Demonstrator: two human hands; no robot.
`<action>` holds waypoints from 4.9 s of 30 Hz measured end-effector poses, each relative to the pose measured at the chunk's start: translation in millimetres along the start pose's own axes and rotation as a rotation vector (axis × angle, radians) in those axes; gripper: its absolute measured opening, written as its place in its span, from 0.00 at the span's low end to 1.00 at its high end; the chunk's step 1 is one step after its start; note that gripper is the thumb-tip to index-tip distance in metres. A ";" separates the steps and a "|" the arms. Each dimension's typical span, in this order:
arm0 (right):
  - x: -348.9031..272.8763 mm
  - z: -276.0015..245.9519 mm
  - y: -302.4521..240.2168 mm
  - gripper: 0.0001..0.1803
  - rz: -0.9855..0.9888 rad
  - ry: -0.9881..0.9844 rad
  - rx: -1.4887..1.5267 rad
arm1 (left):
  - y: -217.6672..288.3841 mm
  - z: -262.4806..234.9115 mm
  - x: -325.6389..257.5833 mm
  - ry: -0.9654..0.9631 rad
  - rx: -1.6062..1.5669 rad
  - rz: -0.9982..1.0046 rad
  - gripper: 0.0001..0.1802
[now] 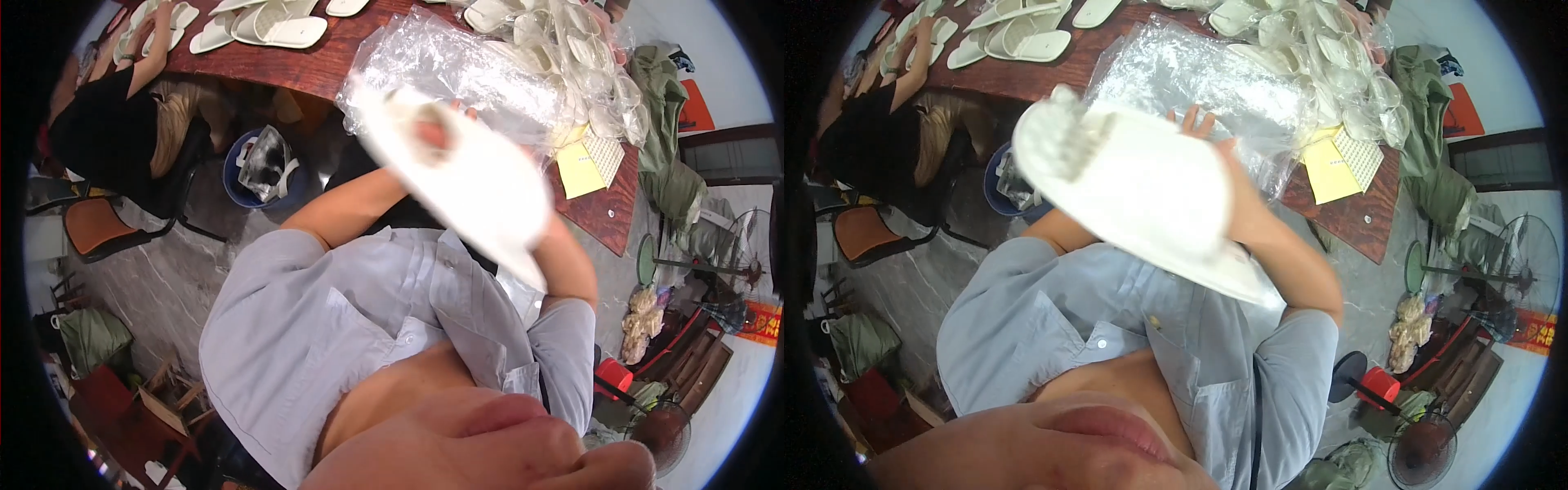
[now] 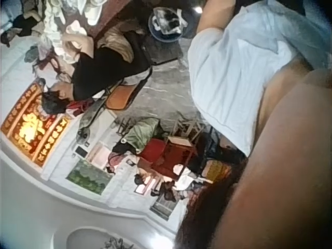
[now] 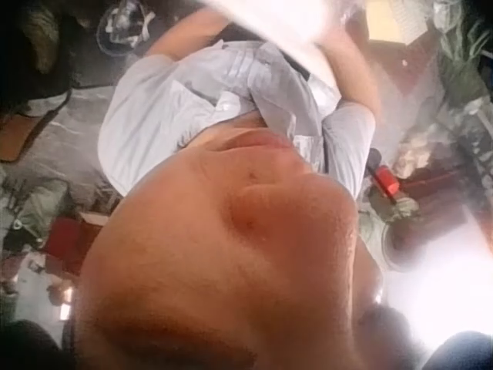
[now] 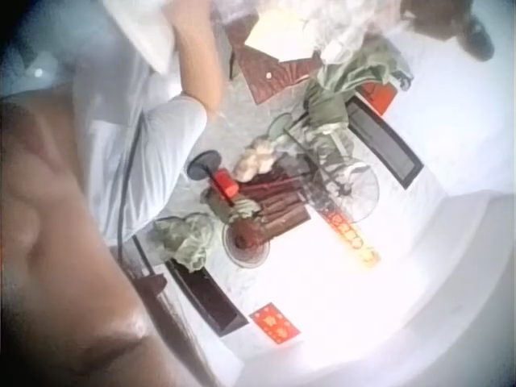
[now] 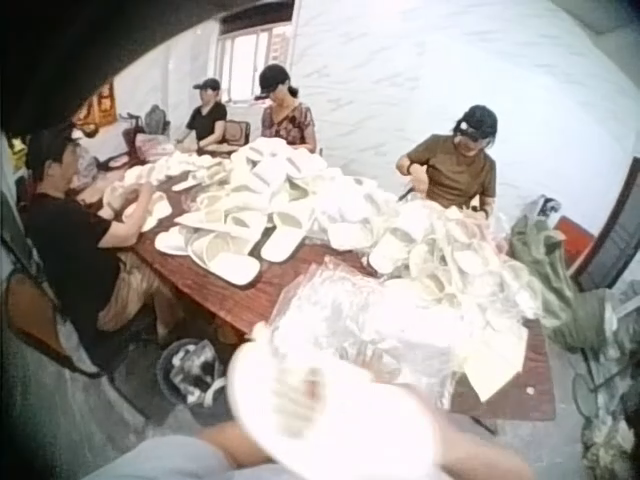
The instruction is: Sorting white sandals and placing them into plastic bags.
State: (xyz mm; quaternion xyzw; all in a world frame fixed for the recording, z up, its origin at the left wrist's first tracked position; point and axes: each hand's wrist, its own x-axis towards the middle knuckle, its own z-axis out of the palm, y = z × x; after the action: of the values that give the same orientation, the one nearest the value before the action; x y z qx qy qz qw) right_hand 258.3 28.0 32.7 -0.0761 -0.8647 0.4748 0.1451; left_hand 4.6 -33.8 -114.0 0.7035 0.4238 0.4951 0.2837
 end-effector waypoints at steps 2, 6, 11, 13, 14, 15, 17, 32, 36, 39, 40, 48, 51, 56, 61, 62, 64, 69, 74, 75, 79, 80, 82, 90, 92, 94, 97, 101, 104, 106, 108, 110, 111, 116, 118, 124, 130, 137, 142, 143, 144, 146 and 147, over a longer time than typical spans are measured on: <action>18.9 20.7 -37.7 0.21 -0.143 -0.026 -0.103 | 27.5 48.1 -16.8 0.143 0.075 0.040 0.31; 51.4 29.1 -60.7 0.17 -0.319 0.002 -0.254 | 50.3 95.0 10.7 0.591 0.271 0.092 0.29; 79.3 -2.8 39.9 0.12 -0.221 0.263 -0.773 | 99.2 87.4 13.2 0.183 1.006 -0.526 0.41; 80.8 -2.6 74.3 0.12 -0.108 0.180 -0.965 | 90.8 89.0 9.9 0.071 1.165 -0.502 0.43; 81.4 -0.8 84.0 0.13 -0.104 0.204 -0.967 | 97.6 87.2 9.8 0.052 1.180 -0.486 0.45; 80.9 -1.4 93.4 0.14 -0.099 0.231 -0.968 | 102.7 85.9 9.8 0.031 1.195 -0.469 0.47; 81.7 0.7 95.4 0.17 -0.078 0.201 -0.927 | 114.6 81.5 5.5 -0.006 1.193 -0.479 0.44; 55.8 -30.8 65.3 0.14 -0.139 0.135 -0.522 | 175.0 -13.7 -21.5 -0.051 0.882 -0.738 0.24; 29.0 -41.7 60.0 0.15 -0.013 0.256 -0.063 | 172.1 -18.0 -32.1 -0.019 0.809 -0.770 0.24; 7.2 -49.1 67.9 0.12 0.106 0.386 -0.066 | 182.0 -14.8 -21.4 -0.024 0.780 -0.770 0.25; 5.7 -46.7 73.0 0.11 0.134 0.412 -0.002 | 185.1 -12.9 -19.7 -0.010 0.847 -0.682 0.26; -8.3 -42.3 72.9 0.11 0.077 0.332 -0.253 | 212.6 -0.6 33.2 0.057 1.002 -0.498 0.27; -11.7 -40.8 72.9 0.09 0.077 0.340 -0.283 | 187.0 -9.7 60.9 0.094 1.149 -0.416 0.29; -13.5 -34.8 80.6 0.08 0.053 0.337 -0.215 | 131.6 -4.5 83.0 0.104 1.293 -0.465 0.36; -19.7 -34.9 94.3 0.08 0.061 0.337 -0.126 | 110.5 10.8 88.9 0.067 1.001 -0.686 0.38; -20.8 -33.8 97.4 0.08 0.057 0.353 -0.073 | 107.2 13.4 87.1 0.110 1.000 -0.664 0.36; -18.8 -33.7 101.1 0.08 0.058 0.368 0.015 | 104.5 16.2 84.4 0.181 1.023 -0.603 0.34; -18.2 -34.8 104.0 0.09 0.024 0.374 -0.026 | 112.1 15.7 88.8 0.257 1.097 -0.504 0.32; -19.2 -33.2 100.3 0.09 0.029 0.383 -0.023 | 112.3 5.7 102.0 0.325 1.114 -0.367 0.32; -19.4 -33.5 99.8 0.09 0.032 0.371 -0.017 | 108.7 5.4 104.6 0.317 1.102 -0.340 0.33; -19.9 -32.1 104.2 0.08 0.018 0.365 -0.018 | 98.6 14.4 109.0 0.216 1.107 -0.426 0.36; -20.0 -32.8 102.3 0.08 0.018 0.346 -0.057 | 93.7 18.3 106.8 0.178 1.166 -0.458 0.38; -19.4 -31.4 101.2 0.08 0.020 0.343 -0.086 | 87.5 20.4 104.7 0.208 1.144 -0.466 0.37; -18.2 -37.7 108.7 0.07 0.043 0.339 0.099 | 78.4 24.2 104.3 0.264 1.145 -0.444 0.33; -17.0 -38.5 109.6 0.07 0.046 0.328 0.099 | 75.5 24.8 103.3 0.278 1.147 -0.451 0.34; -16.7 -38.6 109.2 0.07 0.047 0.310 0.101 | 74.2 25.4 101.3 0.285 1.143 -0.451 0.35; -17.6 -36.2 107.8 0.07 0.007 0.290 -0.045 | 75.3 25.6 100.8 0.302 1.120 -0.432 0.34; -17.9 -33.3 111.8 0.10 0.022 0.346 -0.046 | 76.2 28.0 102.2 0.305 1.087 -0.425 0.35; -17.8 -31.6 109.1 0.09 0.062 0.396 0.072 | 74.4 29.7 102.8 0.315 1.128 -0.435 0.35; -17.4 -32.2 110.0 0.08 0.038 0.380 0.049 | 74.0 30.6 103.2 0.319 1.125 -0.427 0.35; -16.1 -33.2 111.9 0.08 0.022 0.373 0.025 | 74.1 30.3 102.8 0.340 1.133 -0.430 0.34; -15.9 -32.7 115.3 0.08 -0.016 0.404 0.031 | 77.4 31.8 104.1 0.344 1.132 -0.419 0.34; -16.7 -32.6 116.9 0.08 -0.009 0.409 0.031 | 79.1 31.5 103.4 0.348 1.130 -0.425 0.34; -18.2 -29.6 113.2 0.08 -0.012 0.416 -0.016 | 75.5 32.6 99.7 0.369 1.152 -0.389 0.32; -17.3 -28.9 112.6 0.09 -0.008 0.422 -0.023 | 73.4 32.1 100.1 0.364 1.157 -0.408 0.32; -16.8 -33.0 109.5 0.13 -0.002 0.376 -0.005 | 67.0 29.3 100.5 0.363 1.168 -0.395 0.32; -17.0 -36.3 108.8 0.20 0.039 0.351 0.114 | 58.6 24.3 101.6 0.376 1.206 -0.358 0.31; -19.5 -37.4 99.8 0.35 0.032 0.325 0.015 | 66.3 25.5 104.4 0.404 1.148 -0.405 0.29; -19.8 -36.2 97.3 0.44 -0.020 0.282 -0.083 | 83.4 13.6 107.3 0.390 1.038 -0.465 0.28; -20.1 -36.1 97.2 0.44 -0.031 0.289 -0.091 | 87.9 9.8 108.6 0.397 1.044 -0.452 0.28; -20.6 -34.7 97.1 0.45 -0.001 0.287 -0.128 | 92.3 4.6 107.8 0.434 1.095 -0.438 0.28; -22.6 -32.1 93.3 0.46 0.049 0.298 -0.140 | 107.7 -10.6 102.4 0.486 1.157 -0.432 0.27; -23.4 -34.0 95.5 0.46 0.044 0.305 -0.145 | 114.8 -23.8 98.2 0.477 1.155 -0.425 0.27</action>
State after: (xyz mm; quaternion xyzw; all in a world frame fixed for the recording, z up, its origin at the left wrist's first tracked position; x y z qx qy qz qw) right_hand 290.9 100.2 -34.7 -0.1766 -0.8628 0.3971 0.2584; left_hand 33.3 -3.3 33.1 0.5147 0.8021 0.2634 -0.1495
